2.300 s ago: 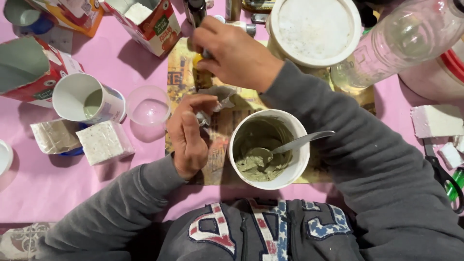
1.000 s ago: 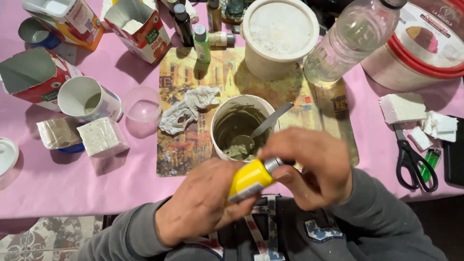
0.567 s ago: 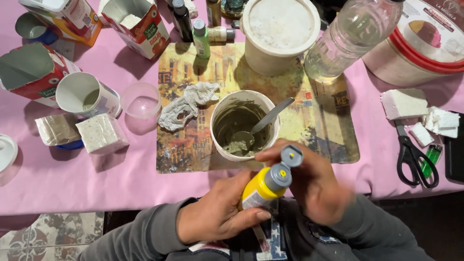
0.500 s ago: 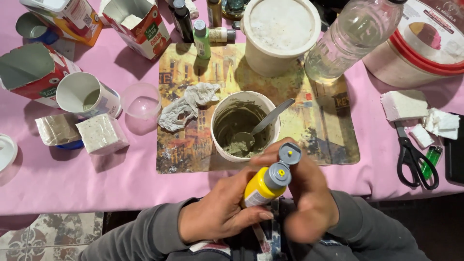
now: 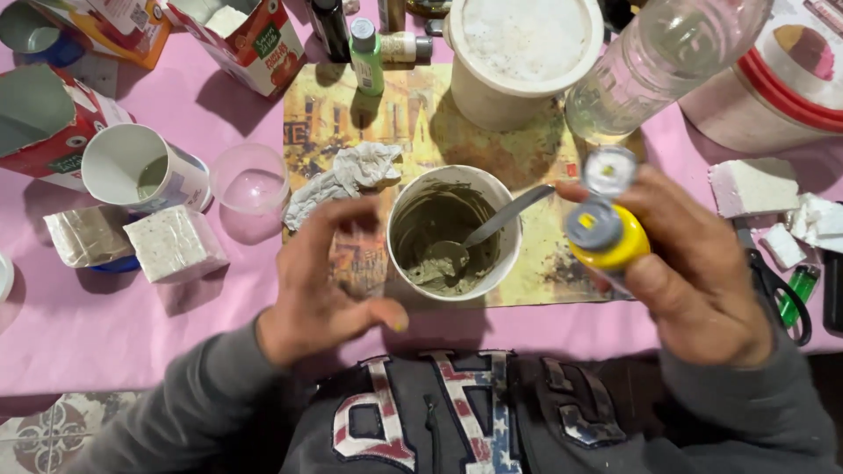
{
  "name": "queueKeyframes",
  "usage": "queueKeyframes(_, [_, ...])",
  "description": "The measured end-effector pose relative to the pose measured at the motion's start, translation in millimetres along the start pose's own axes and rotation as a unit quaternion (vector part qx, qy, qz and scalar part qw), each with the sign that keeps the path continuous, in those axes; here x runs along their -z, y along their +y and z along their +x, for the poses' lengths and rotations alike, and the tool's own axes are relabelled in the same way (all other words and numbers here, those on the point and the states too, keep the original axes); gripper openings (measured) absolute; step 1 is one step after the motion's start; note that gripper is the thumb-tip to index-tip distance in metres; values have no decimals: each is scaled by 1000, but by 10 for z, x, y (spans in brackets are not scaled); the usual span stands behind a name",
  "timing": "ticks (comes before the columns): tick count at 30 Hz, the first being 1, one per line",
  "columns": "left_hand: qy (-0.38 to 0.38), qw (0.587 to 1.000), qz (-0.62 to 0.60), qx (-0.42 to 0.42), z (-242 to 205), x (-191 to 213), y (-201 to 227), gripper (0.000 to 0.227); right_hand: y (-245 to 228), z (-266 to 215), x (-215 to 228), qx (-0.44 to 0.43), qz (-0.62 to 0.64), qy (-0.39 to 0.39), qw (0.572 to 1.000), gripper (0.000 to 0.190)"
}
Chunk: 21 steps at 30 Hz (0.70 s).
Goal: The person is mixing a thick green substance in a white container using a spoon and adding yellow acrylic paint to adjust the color.
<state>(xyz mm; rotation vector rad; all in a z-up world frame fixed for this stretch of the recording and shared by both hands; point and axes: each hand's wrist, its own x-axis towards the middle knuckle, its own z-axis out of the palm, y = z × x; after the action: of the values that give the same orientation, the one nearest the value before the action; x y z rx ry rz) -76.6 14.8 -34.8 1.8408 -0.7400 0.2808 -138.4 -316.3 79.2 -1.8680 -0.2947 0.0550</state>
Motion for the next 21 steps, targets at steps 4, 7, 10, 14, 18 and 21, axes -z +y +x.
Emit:
queueKeyframes(4, [-33,998,-15,-55,197,-110,-252,126,-83,195,-13,60,-73,-10,995,52])
queueKeyframes(7, [-154,984,-89,-27,231,-307,-350,136,160,222,33,76,-8,40,996,51])
queueKeyframes(10, [-156,983,-91,-44,285,-456,-388,126,285,332,134,101,36,46,993,50])
queueKeyframes(14, [-229,897,-357,125,217,-452,-456,118,236,492,321,143,-18,4,990,54])
queueKeyframes(18, [-139,983,-100,-65,123,-378,-508,118,369,517,335,239,-103,-4,965,63])
queueKeyframes(21, [-147,982,-96,-70,141,-368,-537,118,178,600,260,212,-97,-37,972,60])
